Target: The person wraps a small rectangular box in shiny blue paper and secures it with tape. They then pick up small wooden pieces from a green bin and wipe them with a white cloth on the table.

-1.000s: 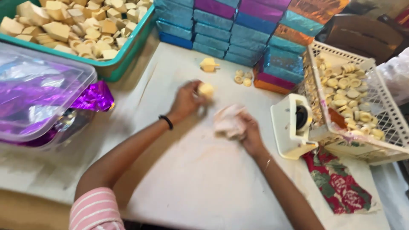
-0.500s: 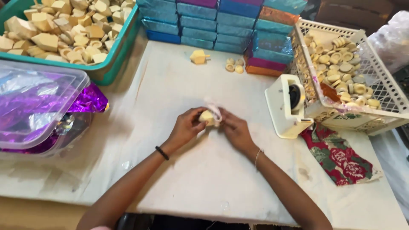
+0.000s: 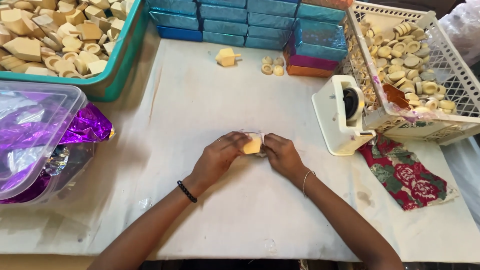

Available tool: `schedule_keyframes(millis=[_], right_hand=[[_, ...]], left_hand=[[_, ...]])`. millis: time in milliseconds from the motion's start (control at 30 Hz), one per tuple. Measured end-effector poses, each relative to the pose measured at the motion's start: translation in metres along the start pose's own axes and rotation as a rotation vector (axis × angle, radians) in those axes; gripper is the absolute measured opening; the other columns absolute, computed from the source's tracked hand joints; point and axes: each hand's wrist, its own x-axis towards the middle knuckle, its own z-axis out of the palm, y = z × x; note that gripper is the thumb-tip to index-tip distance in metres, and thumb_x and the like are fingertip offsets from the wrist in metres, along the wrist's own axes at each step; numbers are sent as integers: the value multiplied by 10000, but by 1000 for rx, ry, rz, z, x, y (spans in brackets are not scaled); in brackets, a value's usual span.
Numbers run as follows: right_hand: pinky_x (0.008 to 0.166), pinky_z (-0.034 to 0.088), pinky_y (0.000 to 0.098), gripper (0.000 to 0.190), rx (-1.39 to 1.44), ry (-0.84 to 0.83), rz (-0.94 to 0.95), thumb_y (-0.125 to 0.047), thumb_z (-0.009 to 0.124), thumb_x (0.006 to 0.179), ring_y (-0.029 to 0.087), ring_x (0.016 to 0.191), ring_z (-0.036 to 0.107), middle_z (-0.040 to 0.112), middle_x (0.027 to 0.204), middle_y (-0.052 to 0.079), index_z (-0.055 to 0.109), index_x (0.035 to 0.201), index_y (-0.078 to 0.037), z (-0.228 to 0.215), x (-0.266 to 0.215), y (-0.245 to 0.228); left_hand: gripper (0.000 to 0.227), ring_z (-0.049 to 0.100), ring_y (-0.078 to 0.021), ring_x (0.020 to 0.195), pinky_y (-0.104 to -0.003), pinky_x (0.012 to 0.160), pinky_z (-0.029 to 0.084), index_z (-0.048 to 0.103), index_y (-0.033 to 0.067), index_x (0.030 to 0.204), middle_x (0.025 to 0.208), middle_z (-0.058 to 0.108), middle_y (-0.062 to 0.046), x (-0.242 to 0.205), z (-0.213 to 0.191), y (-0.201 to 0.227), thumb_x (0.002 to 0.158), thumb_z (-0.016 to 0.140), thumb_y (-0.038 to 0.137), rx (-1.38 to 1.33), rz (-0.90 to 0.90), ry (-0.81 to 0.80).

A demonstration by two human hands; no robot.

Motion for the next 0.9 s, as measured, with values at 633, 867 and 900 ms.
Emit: schedule_keyframes(millis=[633,867,900], right_hand=[[993,517,428,367,-132,115,-212,-10,634,852,338,1221,644,623,1392,120,641,1204,-113,-3,-2,6],[1085,469,399,575,-68,-244,-193,4,660,888,325,1373,524,487,1554,114,572,1451,-73,-5,17,-29],[1103,481,389,573,-65,-215,-188,20,663,880,308,1373,539,509,1541,100,591,1437,-95,-4,16,-25]], left_hand=[[497,713,-241,768,-343,714,582,677,41,1249,1010,753,-157,10,-3,12,817,834,232,-151,-417,-125],[235,673,-299,741,-390,695,546,719,15,928,822,716,-144,-3,12,-12,752,832,121,-9,-331,-37],[267,679,-301,735,-388,679,550,710,9,967,844,707,-150,-2,9,-9,733,805,95,-68,-331,-14]])
